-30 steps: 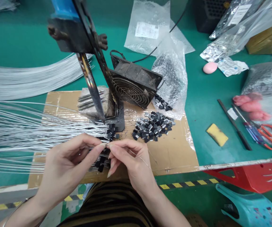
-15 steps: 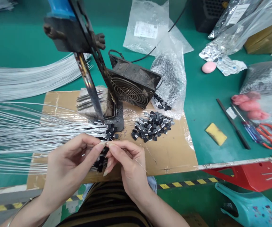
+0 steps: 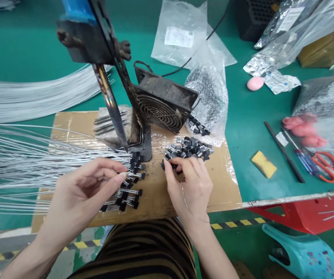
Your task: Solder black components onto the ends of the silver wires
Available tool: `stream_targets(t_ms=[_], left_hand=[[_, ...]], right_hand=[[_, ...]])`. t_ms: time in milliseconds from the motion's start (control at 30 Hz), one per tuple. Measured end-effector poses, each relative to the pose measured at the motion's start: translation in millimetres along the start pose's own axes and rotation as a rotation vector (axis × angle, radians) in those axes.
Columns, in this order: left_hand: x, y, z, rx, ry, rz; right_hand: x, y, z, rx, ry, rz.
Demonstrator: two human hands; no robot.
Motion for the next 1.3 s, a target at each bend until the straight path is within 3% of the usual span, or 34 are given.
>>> stream_targets(t_ms=[100, 667, 867, 967, 1133, 1300], left_hand=[[0, 0, 1, -0.001, 0.002, 0.008], [1, 1, 0, 0.064, -0.087, -0.016], [2, 1, 1, 0.086, -0.115, -0.045], [2, 1, 1, 0.092, -0.112, -0.054], [0, 1, 1, 0.085, -0.079, -0.066], [2, 2, 3, 0.090, -0.043, -0.072]], right_hand=[[-1, -7, -3, -0.002, 0.064, 0.113], [-10, -10, -1, -0.007, 0.120, 0.044], [-13, -14, 6, -0.083, 0.134, 0.013], [-14, -12, 9, -0.075, 0.033, -0.121], [-14, -5, 10, -0.188, -0.325, -0.523], [-21, 0, 5, -0.277, -0.376, -0.797]])
Point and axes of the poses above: each hand's wrist, its own z-axis away from the middle knuckle, its own y-axis out of the back of the hand, x = y × z, the point moved 3 cm from there along -z, towards the middle knuckle, and after that the axes turned 10 degrees about z, right-handed, at the moved point
